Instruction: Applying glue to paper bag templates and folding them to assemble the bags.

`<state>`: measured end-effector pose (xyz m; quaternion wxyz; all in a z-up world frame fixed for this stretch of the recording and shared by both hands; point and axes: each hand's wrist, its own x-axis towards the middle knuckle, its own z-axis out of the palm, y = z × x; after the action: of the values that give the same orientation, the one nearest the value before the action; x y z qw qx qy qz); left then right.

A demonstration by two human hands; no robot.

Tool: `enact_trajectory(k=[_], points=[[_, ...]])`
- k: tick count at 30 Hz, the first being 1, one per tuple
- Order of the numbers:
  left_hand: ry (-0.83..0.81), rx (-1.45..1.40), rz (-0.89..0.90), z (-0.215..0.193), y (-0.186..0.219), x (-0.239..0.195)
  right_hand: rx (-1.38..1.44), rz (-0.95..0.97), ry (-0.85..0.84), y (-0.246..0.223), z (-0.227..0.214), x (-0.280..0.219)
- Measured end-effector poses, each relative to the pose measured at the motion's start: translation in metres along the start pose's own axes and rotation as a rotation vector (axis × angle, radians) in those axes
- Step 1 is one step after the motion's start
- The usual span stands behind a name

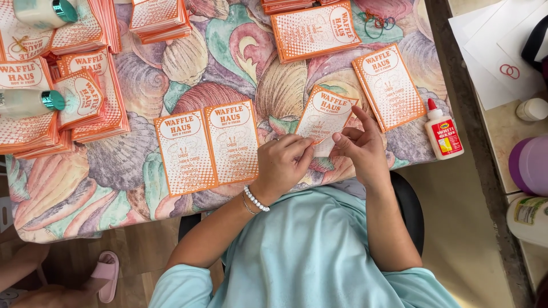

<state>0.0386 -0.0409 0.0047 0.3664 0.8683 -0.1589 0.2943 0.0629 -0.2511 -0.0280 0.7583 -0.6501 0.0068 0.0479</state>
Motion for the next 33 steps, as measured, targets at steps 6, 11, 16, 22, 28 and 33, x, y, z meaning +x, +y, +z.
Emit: enact_trajectory(k=[6, 11, 16, 22, 28, 33], points=[[0.025, -0.126, -0.055, -0.002, 0.006, 0.001, -0.002, 0.017, -0.013, 0.004, 0.0, 0.0], [0.133, -0.44, -0.153, -0.018, 0.003, 0.008, -0.124, -0.048, 0.02, -0.005, -0.013, 0.002], [0.158, -0.434, -0.174, -0.033, -0.002, 0.002, -0.266, -0.183, 0.051, -0.036, -0.042, 0.006], [-0.04, -0.026, -0.016, -0.027, -0.02, -0.012, -0.596, -0.174, 0.015, -0.054, -0.078, 0.027], [-0.368, 0.351, 0.11, -0.022, -0.028, -0.023, -1.054, -0.234, 0.059, -0.051, -0.081, 0.05], [-0.604, 0.139, 0.231, -0.021, -0.026, -0.013, -1.12, -0.288, 0.073, -0.061, -0.065, 0.045]])
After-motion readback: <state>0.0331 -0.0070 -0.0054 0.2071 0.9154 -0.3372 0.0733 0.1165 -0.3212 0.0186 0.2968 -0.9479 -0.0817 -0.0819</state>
